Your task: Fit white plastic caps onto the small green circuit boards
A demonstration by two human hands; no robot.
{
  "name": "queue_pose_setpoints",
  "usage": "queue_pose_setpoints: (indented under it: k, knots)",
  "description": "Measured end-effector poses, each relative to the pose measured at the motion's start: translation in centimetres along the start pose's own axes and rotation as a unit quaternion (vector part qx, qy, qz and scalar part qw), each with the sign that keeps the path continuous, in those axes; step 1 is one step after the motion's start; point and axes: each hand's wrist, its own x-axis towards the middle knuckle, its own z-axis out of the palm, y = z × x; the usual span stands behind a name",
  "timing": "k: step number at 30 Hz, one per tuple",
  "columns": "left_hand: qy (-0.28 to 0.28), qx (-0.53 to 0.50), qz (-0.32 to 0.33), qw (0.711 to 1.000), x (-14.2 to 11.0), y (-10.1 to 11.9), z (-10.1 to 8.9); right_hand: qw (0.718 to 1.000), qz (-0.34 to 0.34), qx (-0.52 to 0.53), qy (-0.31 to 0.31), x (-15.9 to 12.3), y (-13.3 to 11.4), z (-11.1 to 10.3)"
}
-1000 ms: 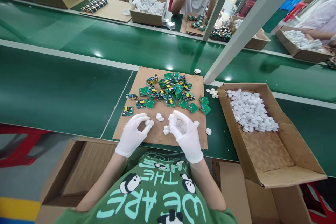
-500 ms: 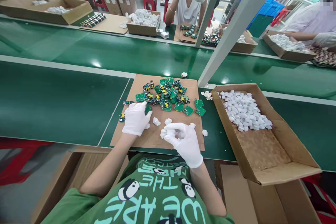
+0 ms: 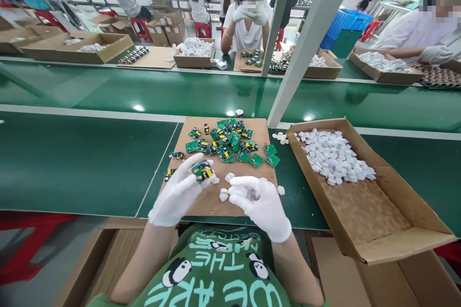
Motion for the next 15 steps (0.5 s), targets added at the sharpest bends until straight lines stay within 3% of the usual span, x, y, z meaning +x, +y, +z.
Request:
queue_pose_setpoints:
  k: [3,7,9,15]
  knots:
    - [-0.067,-0.093,-0.05,0.992,-1.0,-0.9,1.4,0.993,-0.108,-0.039,0.005,0.3,-1.5,-0.2]
    - [-0.101,-0.104,-0.078,0.986,-1.3,-1.9,2.4,0.957,-0.251,-0.144,-0.03,0.2,-2.6,-0.2]
    - [-0.105,-0.102,-0.076,0.986,-1.3,-2.0,2.7,0.951,-0.25,-0.182,-0.022,-0.1,-2.8,0.0]
    - [-0.093,-0.046,-0.06,0.993,-1.2,-2.1,2.9,0.956,-0.152,-0.25,-0.011,-1.0,-3.3,0.4]
